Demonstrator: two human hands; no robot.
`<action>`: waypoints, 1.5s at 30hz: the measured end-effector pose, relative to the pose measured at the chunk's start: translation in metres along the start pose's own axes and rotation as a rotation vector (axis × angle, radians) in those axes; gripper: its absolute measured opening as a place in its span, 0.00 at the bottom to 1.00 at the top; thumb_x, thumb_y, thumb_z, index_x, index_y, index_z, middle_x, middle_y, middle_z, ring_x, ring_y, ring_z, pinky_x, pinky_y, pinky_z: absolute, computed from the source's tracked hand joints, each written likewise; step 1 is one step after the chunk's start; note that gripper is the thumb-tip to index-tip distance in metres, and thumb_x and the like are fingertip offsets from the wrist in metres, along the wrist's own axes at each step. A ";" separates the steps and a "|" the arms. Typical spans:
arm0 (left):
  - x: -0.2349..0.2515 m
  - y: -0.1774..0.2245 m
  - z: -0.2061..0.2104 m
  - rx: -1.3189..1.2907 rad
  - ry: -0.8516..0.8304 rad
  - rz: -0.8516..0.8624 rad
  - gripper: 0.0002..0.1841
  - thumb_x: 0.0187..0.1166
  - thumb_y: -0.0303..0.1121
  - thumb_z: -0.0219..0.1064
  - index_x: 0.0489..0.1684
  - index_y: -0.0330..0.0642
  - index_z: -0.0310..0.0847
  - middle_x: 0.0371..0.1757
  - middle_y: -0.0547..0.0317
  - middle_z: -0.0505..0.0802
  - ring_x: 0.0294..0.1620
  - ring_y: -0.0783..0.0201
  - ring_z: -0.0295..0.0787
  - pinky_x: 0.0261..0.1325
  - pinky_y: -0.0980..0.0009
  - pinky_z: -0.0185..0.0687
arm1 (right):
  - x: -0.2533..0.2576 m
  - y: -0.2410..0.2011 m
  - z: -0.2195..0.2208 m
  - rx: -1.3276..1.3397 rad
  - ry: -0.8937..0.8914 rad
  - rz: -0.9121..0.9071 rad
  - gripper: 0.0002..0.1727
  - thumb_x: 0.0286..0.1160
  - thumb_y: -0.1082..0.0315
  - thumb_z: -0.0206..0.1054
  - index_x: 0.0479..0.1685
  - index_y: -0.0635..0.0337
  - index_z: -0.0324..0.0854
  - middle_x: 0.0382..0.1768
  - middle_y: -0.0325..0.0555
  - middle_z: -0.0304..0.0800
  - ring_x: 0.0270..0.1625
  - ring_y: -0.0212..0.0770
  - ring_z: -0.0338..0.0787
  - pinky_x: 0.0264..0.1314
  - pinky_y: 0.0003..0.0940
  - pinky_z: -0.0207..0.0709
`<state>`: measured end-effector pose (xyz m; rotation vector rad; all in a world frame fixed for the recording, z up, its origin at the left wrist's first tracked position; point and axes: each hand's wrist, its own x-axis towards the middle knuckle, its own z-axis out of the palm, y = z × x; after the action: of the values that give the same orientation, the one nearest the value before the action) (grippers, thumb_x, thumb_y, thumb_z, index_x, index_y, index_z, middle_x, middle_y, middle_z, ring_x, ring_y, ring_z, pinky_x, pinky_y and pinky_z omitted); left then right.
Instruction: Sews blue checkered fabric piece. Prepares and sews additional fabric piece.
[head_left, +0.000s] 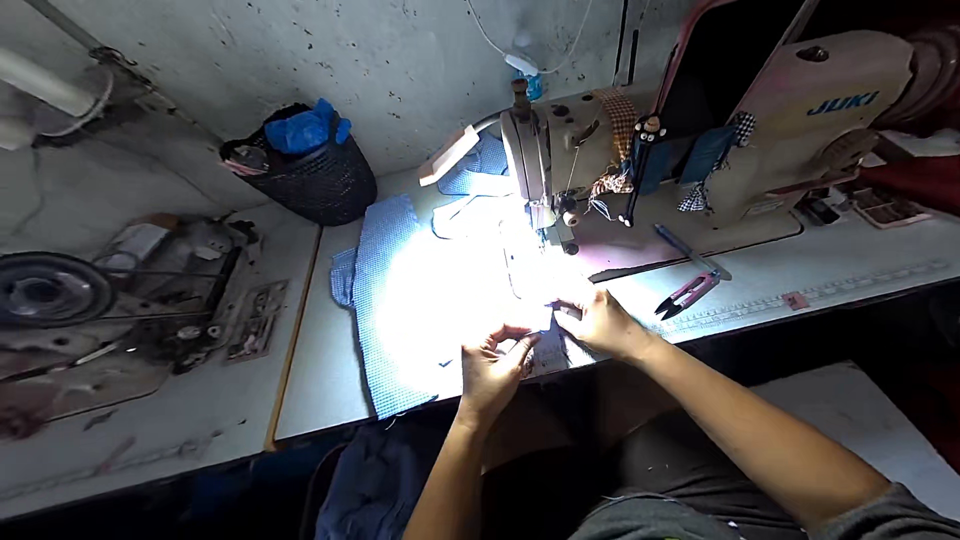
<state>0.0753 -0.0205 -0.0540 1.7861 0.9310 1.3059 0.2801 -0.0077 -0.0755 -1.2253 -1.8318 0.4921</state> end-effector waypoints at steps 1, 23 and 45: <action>0.001 0.001 0.001 -0.040 0.050 -0.011 0.06 0.64 0.18 0.76 0.35 0.33 0.88 0.36 0.62 0.97 0.40 0.72 0.95 0.52 0.73 0.93 | -0.003 -0.006 -0.001 0.022 0.030 -0.008 0.11 0.70 0.70 0.71 0.48 0.63 0.92 0.51 0.53 0.94 0.57 0.45 0.91 0.64 0.43 0.83; 0.004 -0.011 -0.019 0.131 -0.283 -0.018 0.08 0.70 0.31 0.77 0.40 0.39 0.89 0.41 0.65 0.96 0.44 0.75 0.93 0.53 0.75 0.90 | -0.046 -0.017 0.023 -0.052 0.066 -0.104 0.10 0.77 0.67 0.64 0.40 0.59 0.93 0.39 0.46 0.95 0.47 0.42 0.92 0.58 0.39 0.81; 0.000 0.001 -0.007 0.412 -0.171 0.193 0.07 0.75 0.36 0.72 0.35 0.43 0.92 0.39 0.66 0.96 0.47 0.77 0.90 0.60 0.74 0.81 | -0.031 -0.032 0.004 0.175 0.099 -0.022 0.07 0.70 0.70 0.70 0.39 0.57 0.94 0.42 0.39 0.96 0.53 0.33 0.88 0.66 0.35 0.74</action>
<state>0.0683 -0.0195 -0.0518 2.3141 1.0033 1.1076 0.2643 -0.0483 -0.0684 -1.0906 -1.6799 0.5580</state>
